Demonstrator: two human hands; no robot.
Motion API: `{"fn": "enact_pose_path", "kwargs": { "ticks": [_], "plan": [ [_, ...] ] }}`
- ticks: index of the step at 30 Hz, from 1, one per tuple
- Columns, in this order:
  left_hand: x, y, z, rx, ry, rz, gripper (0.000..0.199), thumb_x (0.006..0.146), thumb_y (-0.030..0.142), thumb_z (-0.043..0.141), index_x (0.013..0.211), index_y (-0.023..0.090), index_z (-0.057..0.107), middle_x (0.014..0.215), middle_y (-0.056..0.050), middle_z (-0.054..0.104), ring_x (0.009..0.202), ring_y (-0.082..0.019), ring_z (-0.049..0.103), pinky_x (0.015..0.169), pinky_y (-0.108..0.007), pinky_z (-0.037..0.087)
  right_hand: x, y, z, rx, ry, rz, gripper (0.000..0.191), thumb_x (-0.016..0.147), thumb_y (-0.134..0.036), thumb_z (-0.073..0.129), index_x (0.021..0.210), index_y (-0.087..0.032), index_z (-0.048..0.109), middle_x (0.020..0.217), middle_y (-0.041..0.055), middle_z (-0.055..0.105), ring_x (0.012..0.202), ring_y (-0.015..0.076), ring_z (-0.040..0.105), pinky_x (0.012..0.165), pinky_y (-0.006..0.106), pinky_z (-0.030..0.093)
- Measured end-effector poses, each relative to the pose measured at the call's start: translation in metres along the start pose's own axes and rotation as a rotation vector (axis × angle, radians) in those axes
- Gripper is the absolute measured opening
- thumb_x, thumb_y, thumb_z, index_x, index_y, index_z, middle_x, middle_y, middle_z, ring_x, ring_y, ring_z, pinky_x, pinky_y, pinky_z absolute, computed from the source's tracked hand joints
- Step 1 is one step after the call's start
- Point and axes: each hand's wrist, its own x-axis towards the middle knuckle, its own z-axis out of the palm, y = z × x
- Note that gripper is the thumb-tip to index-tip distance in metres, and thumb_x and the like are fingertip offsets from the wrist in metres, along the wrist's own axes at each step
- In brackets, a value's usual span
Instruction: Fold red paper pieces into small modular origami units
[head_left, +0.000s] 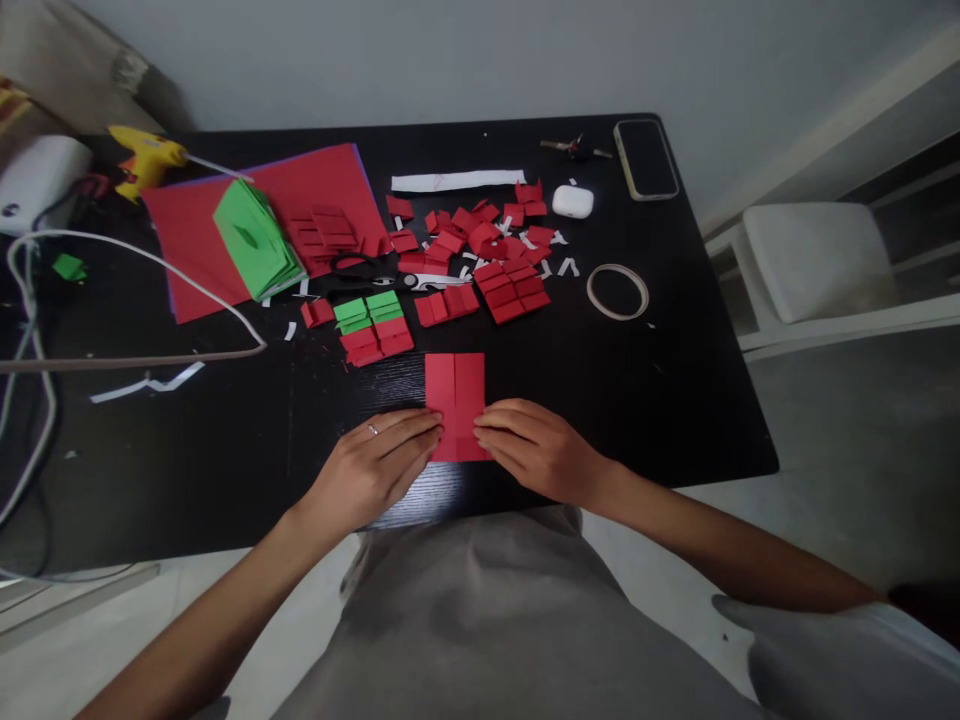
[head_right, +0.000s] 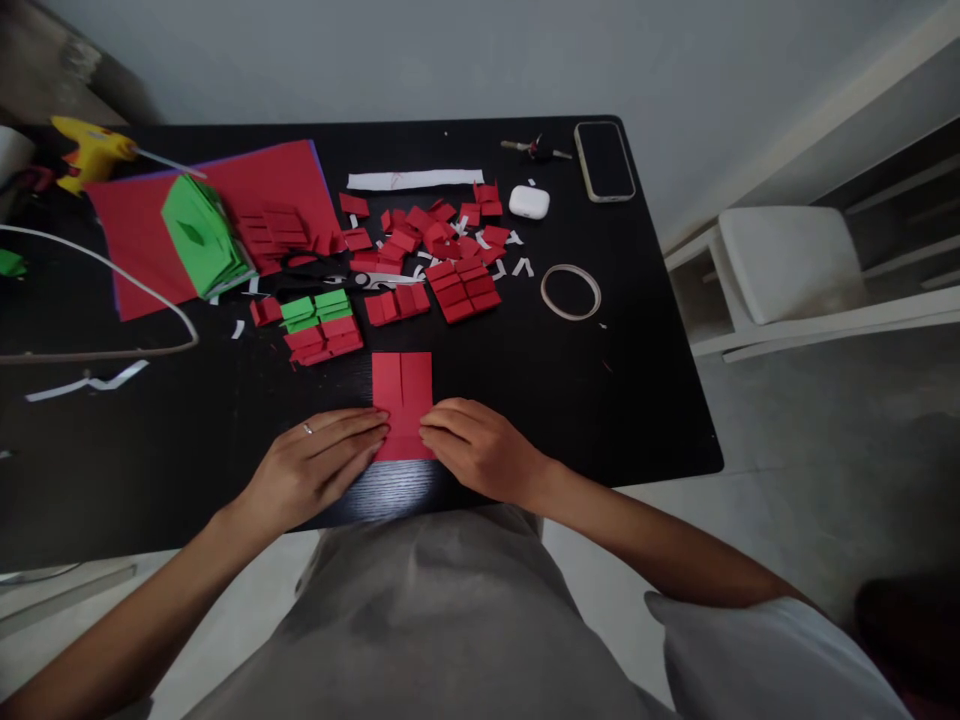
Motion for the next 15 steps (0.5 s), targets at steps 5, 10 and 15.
{"fn": "enact_pose_path", "kwargs": {
  "ticks": [5,10,15],
  "plan": [
    [0.001,0.006,0.001,0.021,-0.015,-0.030,0.026,0.097,0.011,0.063,0.122,0.012,0.068,0.122,-0.013,0.074,0.114,-0.025,0.071,0.098,-0.042,0.062,-0.004,-0.005,-0.001,-0.014,-0.016,0.001,0.020,0.097,-0.005,0.062,0.112,-0.009,0.073,0.112,0.0146,0.077,0.112,0.0260,0.071,0.096,0.044,0.066],
    [0.007,0.010,0.003,0.101,-0.062,-0.047,0.028,0.098,0.013,0.061,0.125,0.014,0.070,0.124,-0.016,0.072,0.108,-0.029,0.071,0.086,-0.045,0.062,-0.005,-0.009,-0.003,-0.025,-0.035,0.050,0.021,0.097,-0.006,0.062,0.114,-0.011,0.073,0.114,0.0122,0.078,0.117,0.0279,0.069,0.096,0.046,0.066],
    [0.012,0.011,0.004,0.117,-0.075,-0.029,0.024,0.099,0.013,0.060,0.121,0.012,0.070,0.123,-0.014,0.074,0.110,-0.029,0.071,0.088,-0.046,0.061,-0.004,-0.008,-0.003,-0.030,-0.046,0.056,0.022,0.097,-0.006,0.063,0.117,-0.009,0.073,0.116,0.0132,0.078,0.118,0.0272,0.069,0.099,0.044,0.064]
  ]
}}
